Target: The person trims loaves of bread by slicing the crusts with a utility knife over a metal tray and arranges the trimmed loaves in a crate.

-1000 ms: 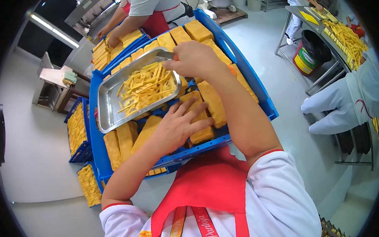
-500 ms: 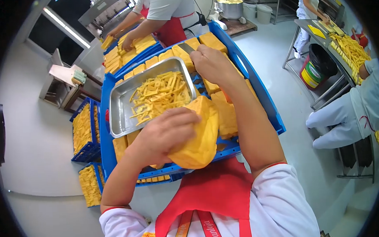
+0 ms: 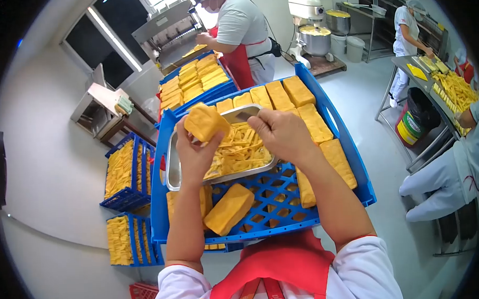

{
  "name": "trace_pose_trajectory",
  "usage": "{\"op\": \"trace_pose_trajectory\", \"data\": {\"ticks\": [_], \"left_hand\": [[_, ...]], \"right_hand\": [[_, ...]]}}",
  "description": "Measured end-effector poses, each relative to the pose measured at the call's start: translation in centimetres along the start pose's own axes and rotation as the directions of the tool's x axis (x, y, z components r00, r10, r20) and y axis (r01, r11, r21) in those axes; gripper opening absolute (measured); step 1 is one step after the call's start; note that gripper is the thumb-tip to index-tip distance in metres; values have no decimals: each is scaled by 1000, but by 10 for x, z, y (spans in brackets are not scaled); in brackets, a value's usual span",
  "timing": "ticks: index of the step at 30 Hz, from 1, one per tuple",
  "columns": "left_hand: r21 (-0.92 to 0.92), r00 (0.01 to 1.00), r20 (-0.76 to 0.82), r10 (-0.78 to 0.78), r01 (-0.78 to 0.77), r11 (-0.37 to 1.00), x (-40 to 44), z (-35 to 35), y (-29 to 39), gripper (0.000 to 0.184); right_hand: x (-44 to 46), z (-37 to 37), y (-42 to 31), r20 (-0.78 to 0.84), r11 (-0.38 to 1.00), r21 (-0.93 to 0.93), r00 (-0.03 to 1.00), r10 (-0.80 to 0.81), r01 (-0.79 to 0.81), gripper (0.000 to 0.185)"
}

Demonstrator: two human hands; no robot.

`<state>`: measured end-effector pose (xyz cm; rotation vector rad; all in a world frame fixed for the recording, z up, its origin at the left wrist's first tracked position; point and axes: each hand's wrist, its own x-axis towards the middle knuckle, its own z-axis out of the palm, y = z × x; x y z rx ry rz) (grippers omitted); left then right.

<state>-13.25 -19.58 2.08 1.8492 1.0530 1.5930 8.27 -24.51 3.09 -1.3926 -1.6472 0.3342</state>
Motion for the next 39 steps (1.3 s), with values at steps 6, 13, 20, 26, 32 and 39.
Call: {"op": "trace_pose_trajectory", "data": {"ticks": [6, 13, 20, 26, 32, 39], "left_hand": [[228, 975, 52, 214, -220, 948, -8, -8, -10, 64], [361, 935, 133, 329, -355, 863, -14, -11, -2, 58], [322, 931, 155, 331, -364, 874, -15, -13, -5, 57], [334, 921, 197, 336, -386, 860, -17, -11, -6, 57], [560, 860, 166, 483, -486, 671, -12, -16, -10, 62], [-189, 988, -106, -116, 94, 977, -1, -30, -16, 55]], "right_hand": [[-9, 19, -14, 3, 986, -22, 986, -167, 167, 39], [-10, 28, -13, -69, 960, -139, 965, -254, 242, 38], [-8, 27, -5, 60, 941, -144, 952, -301, 307, 42], [-10, 32, -7, 100, 982, -76, 981, -167, 175, 57], [-13, 28, -19, 129, 996, 86, 992, 10, -21, 61], [-7, 23, -1, -28, 927, -356, 990, -140, 121, 54]]}}
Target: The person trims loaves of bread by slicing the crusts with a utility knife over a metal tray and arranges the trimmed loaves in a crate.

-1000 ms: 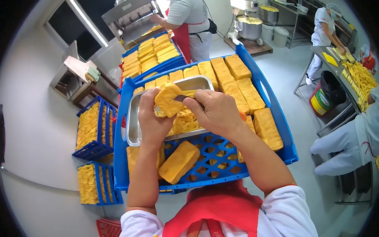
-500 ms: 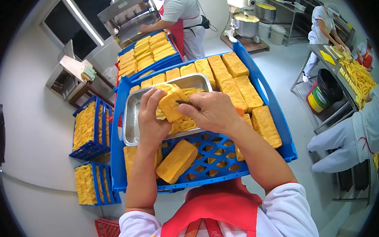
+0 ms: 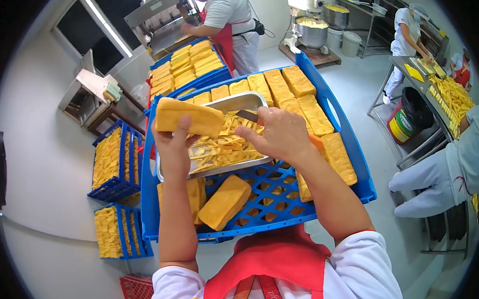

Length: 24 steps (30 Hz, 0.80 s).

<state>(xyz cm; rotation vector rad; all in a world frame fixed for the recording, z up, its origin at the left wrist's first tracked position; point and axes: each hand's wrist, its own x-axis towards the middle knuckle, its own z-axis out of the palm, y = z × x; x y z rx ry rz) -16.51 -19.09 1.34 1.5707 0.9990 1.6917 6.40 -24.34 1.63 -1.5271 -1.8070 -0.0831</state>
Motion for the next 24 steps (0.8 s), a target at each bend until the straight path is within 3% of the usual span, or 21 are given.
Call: {"op": "trace_pose_trajectory", "data": {"ticks": [1, 2, 3, 5, 7, 9, 10, 14, 18, 24], "left_hand": [[-262, 961, 81, -265, 277, 924, 3, -4, 6, 53], [-474, 850, 225, -476, 522, 709, 4, -6, 8, 52], [-522, 800, 249, -546, 586, 620, 5, -4, 2, 51], [-551, 758, 269, -595, 628, 550, 2, 1, -6, 52], [-571, 681, 340, -649, 698, 433, 2, 1, -10, 52], [-552, 674, 397, -623, 717, 425, 0, 1, -11, 52], [-530, 663, 453, -596, 738, 418, -1, 2, -11, 53], [-539, 644, 424, -637, 745, 394, -3, 9, -4, 51], [-495, 628, 460, -628, 768, 406, -4, 9, -9, 50], [-457, 645, 449, -619, 760, 461, -5, 9, 0, 54]], "right_hand": [[1, 0, 2, 50, 997, 64, 997, 50, -53, 51], [2, 1, 2, 104, 986, 125, 990, 96, -109, 49], [3, 1, 0, 107, 986, 126, 990, 93, -106, 49], [3, 0, -5, 41, 952, 299, 997, 60, -70, 46], [1, -2, -13, 36, 946, 322, 999, 27, -37, 45], [1, -1, -18, 28, 939, 344, 1000, 0, -10, 44], [1, 0, -19, -6, 941, 337, 1000, -23, 23, 44], [0, 0, -18, -70, 952, 284, 993, -95, 111, 42], [0, -1, -16, -54, 957, 245, 988, -147, 156, 41], [4, -5, -17, -121, 968, 73, 966, -230, 239, 41]]}}
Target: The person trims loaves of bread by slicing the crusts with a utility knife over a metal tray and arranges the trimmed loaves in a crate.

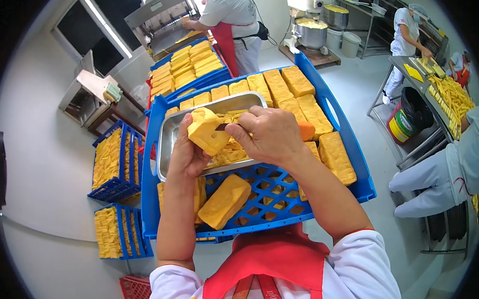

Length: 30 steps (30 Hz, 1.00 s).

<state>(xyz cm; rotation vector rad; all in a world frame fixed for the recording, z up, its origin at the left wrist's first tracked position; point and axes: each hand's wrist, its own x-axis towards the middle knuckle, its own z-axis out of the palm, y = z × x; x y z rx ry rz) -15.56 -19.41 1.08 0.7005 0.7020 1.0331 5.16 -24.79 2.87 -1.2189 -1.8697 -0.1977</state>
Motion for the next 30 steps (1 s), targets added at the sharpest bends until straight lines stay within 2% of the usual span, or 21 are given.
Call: {"op": "trace_pose_trajectory", "data": {"ticks": [5, 7, 11, 15, 17, 19, 21, 22, 23, 24, 26, 27, 28, 30], "left_hand": [[64, 999, 36, 13, -15, 998, 3, -5, -3, 55], [78, 997, 71, 2, -8, 997, 5, -7, -6, 55], [60, 1000, 17, 11, -12, 998, 6, -2, -10, 55], [82, 1000, 24, 8, -9, 997, 6, -4, -10, 56], [101, 998, 55, 5, -10, 995, 7, -6, -9, 57], [15, 995, -94, 23, -21, 1000, 12, -8, -7, 57], [19, 996, -71, 47, -46, 999, 8, -9, 6, 56], [24, 997, -45, 64, -63, 998, 3, -4, 11, 56], [-6, 988, -88, 124, -125, 992, -1, 4, 10, 52], [-6, 989, -95, 116, -117, 993, -4, 13, 10, 52], [178, 958, 0, 287, -283, 943, -11, 21, 7, 47], [367, 949, 187, 255, -308, 878, -23, 22, 12, 47], [435, 954, 237, 184, -273, 858, -39, 42, 8, 50], [714, 956, 221, -192, -25, 700, -58, 63, 1, 62]], "right_hand": [[0, -2, 6, 160, 997, 63, 986, -50, 40, 46], [1, -1, 9, 177, 997, 56, 982, -64, 55, 48], [2, 1, 10, 223, 997, 29, 972, -72, 67, 55], [-3, 11, 13, 179, 997, 44, 981, -77, 70, 58], [-3, 9, 15, 89, 983, 77, 981, -174, 168, 60], [-3, 2, 17, 79, 980, 100, 981, -179, 171, 57], [-3, -3, 20, 68, 977, 128, 981, -180, 170, 55], [-1, -4, 24, 78, 994, 12, 991, -108, 107, 54], [0, -5, 28, 83, 993, -107, 996, -34, 43, 52], [0, -5, 34, 90, 994, -102, 996, -28, 37, 52], [-6, 3, 44, 79, 970, -231, 992, 102, -81, 53], [-5, -2, 42, 76, 963, -233, 985, 158, -137, 55], [-2, -8, 41, 137, 943, -236, 953, 272, -235, 55], [-1, -16, 40, 152, 935, -161, 928, 341, -317, 53]]}}
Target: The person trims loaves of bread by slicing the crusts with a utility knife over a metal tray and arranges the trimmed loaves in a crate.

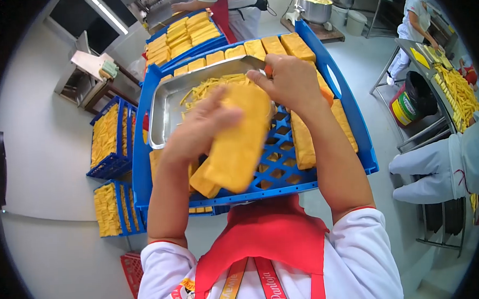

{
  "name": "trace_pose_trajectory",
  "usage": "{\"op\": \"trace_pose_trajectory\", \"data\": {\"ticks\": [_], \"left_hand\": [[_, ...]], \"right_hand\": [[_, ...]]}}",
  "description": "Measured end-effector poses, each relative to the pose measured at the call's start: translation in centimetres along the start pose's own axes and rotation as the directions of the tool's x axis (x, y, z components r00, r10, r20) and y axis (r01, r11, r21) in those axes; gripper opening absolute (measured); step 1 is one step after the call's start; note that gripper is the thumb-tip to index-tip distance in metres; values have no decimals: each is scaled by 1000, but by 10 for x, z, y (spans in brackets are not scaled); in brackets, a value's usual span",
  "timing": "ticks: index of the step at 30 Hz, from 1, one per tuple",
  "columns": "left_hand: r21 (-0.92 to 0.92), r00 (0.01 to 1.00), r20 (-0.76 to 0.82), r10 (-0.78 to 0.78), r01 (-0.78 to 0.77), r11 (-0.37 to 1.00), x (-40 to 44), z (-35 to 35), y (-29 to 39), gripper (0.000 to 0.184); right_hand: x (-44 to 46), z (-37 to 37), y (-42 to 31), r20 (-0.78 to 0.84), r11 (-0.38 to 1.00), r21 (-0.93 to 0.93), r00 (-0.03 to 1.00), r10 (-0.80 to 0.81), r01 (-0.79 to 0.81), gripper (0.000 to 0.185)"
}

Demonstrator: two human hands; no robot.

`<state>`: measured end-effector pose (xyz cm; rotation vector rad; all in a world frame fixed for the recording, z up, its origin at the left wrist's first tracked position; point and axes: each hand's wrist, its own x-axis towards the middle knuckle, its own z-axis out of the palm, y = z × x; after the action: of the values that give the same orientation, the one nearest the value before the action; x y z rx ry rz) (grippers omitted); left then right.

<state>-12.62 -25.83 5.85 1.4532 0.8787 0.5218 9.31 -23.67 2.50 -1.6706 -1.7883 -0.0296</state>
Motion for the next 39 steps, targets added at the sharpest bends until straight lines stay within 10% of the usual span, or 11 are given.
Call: {"op": "trace_pose_trajectory", "data": {"ticks": [2, 4, 6, 10, 15, 22, 30, 32, 39], "left_hand": [[156, 966, 253, -43, 3, 988, 12, 23, -16, 71], [632, 947, 262, -186, -23, 774, 20, 36, -22, 77], [679, 942, 214, -260, 48, 733, 21, 37, -30, 77], [937, 983, -157, -93, 178, 301, 15, 36, -43, 66], [976, 967, -207, 146, 214, -33, -11, 76, -52, 61], [937, 917, 156, 368, -256, 239, 5, 119, -46, 49], [950, 934, -224, 277, 145, 276, -83, 45, -46, 35], [945, 925, -237, 298, 149, 290, -102, 33, -70, 37], [944, 854, -248, 458, 106, 313, -112, 30, -98, 45]], "right_hand": [[-2, 0, 1, -22, 1000, 10, 1000, 10, -9, 50], [-3, -7, -2, 6, 999, 19, 999, 32, -32, 48], [-2, -6, 0, 0, 999, 37, 1000, 18, -18, 48], [-3, -11, 2, -14, 992, 118, 998, 53, -51, 49], [3, -21, 13, 49, 937, 260, 973, 226, -231, 64], [6, -21, 32, -24, 882, 415, 967, 254, -222, 62], [-25, -24, -31, 473, 963, 267, 876, -89, -47, 46], [-41, -2, -50, 492, 965, 179, 832, -257, 192, 44], [-63, 43, -83, 547, 964, 26, 803, -237, 266, 48]]}}
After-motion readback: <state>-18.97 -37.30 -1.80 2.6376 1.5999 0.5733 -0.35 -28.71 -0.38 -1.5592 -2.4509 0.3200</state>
